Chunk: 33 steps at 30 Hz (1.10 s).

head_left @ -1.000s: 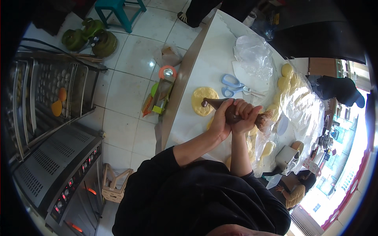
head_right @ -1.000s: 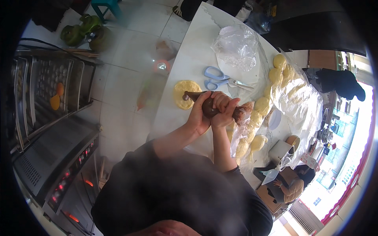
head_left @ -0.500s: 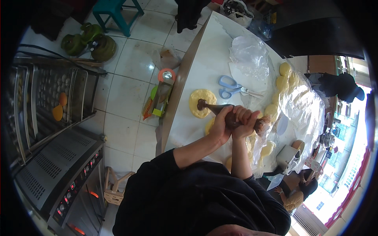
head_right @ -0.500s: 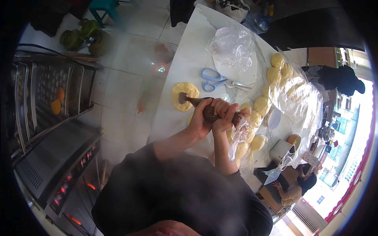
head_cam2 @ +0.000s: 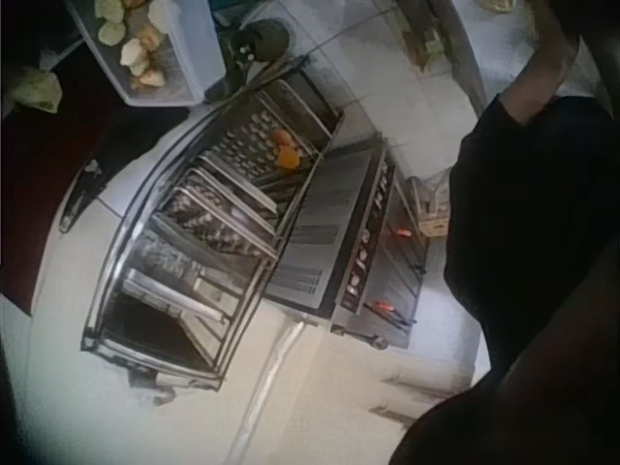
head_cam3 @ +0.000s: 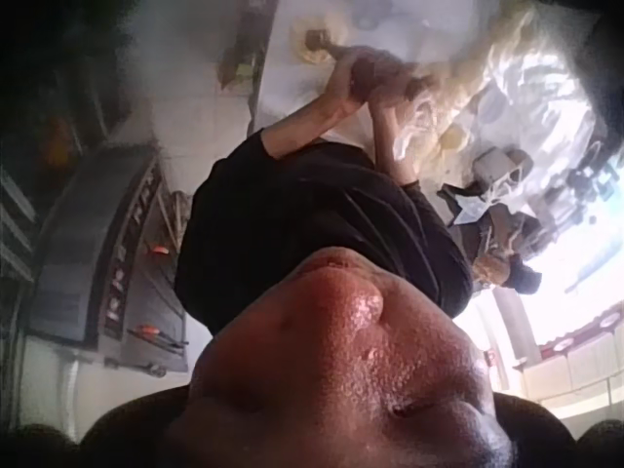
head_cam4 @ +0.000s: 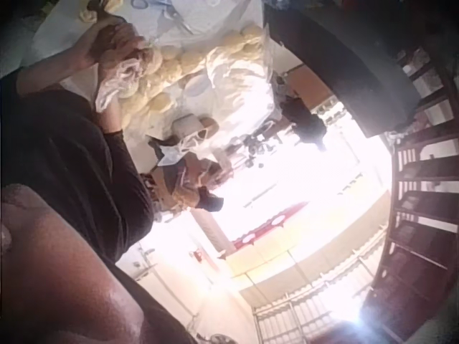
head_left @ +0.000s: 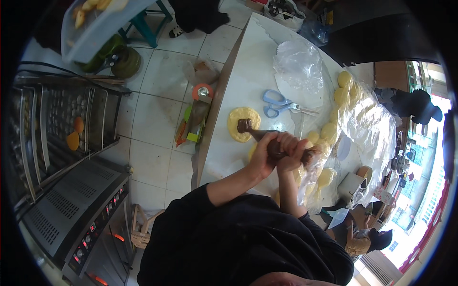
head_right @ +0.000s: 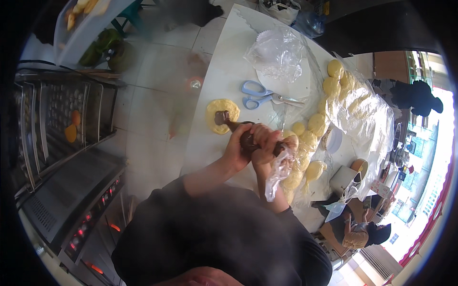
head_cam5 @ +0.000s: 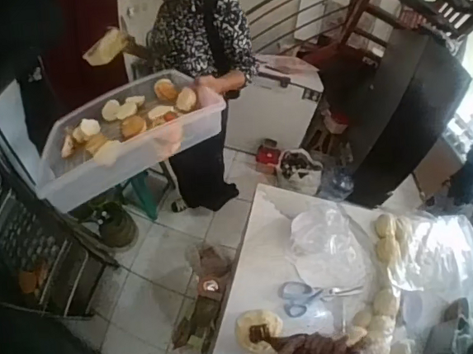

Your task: The person prepares bread rolls by flattening dough with a rolling pin, filling them with chocolate and cream from piping bags, folding and pinching the dough to seal it, and placing the shaped rolls onto a metal tray.

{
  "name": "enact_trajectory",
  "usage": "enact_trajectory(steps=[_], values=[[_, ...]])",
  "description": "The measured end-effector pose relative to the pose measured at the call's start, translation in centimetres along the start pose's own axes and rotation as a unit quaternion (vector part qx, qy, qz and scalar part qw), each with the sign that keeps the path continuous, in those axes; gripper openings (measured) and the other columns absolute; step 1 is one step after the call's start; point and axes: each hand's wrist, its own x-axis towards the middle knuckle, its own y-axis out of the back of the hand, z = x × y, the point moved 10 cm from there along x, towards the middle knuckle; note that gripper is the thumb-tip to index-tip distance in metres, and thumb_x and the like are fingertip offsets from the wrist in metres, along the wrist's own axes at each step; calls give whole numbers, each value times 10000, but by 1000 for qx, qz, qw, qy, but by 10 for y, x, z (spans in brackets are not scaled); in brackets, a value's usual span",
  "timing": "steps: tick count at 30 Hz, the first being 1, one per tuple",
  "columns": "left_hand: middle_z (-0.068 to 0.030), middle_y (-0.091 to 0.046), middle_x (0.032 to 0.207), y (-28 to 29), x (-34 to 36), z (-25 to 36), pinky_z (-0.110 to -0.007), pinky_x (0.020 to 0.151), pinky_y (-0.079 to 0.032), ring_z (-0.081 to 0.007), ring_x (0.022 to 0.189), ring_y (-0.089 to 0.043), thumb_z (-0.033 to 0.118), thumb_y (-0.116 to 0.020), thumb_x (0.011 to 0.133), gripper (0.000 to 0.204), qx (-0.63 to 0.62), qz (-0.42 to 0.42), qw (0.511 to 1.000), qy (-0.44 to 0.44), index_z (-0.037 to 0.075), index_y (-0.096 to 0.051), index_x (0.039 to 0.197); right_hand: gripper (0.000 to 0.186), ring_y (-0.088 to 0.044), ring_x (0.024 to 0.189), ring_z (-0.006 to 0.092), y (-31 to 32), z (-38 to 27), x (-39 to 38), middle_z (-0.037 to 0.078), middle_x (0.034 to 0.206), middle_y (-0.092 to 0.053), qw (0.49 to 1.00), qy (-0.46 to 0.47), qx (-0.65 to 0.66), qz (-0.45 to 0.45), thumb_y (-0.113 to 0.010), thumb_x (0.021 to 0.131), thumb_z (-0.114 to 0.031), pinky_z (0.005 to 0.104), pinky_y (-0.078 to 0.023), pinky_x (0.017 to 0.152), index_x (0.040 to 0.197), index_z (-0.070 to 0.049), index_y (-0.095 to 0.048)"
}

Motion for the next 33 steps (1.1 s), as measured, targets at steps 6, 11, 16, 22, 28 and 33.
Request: enact_trajectory(steps=[6,11,16,22,28,33], values=[[-19,-488,755,11,-2,1,-272,753,-404,-124,783,-496,242,-443,825,169,60,10,998,-26,84,-459,767,485,-267,481,138,5,4,-14,-2,465,-228,997,8,77,28,-252,913,-341,282,-325,617,481,-127,-205],[-25,-569,757,8,16,-3,-230,602,-410,-81,677,-529,174,-580,761,154,279,118,951,-65,26,-576,804,350,-403,662,127,89,10,-41,29,639,-415,974,-43,-138,173,-320,906,-309,271,-363,703,661,-72,-401],[-64,-574,738,-51,33,30,-268,609,-431,-135,656,-545,122,-617,724,179,563,66,771,-290,11,-521,826,289,-486,920,135,56,-62,-36,68,1014,-497,976,-47,-211,6,-520,797,-78,269,-400,780,1074,-11,-467],[-131,-555,742,-150,74,17,-323,634,-436,-287,695,-553,43,-602,658,206,746,-103,414,-511,26,-522,847,358,-512,897,234,212,-90,-51,95,978,-532,929,-110,-340,100,-579,730,-73,343,-416,773,1066,-28,-465],[-140,-559,786,-113,121,23,-363,641,-433,-318,740,-550,127,-667,620,286,824,-52,373,-423,20,-529,846,479,-532,871,355,308,-79,-106,249,956,-530,734,-297,-595,139,-629,706,-273,404,-416,742,979,62,-423],[-122,-501,1013,-103,132,39,-407,801,-378,-313,956,-468,248,-693,627,499,884,-11,288,-367,47,-469,1025,353,-552,788,384,306,-62,-110,255,824,-558,746,-256,-608,87,-564,730,-216,416,-433,687,909,61,-438]])
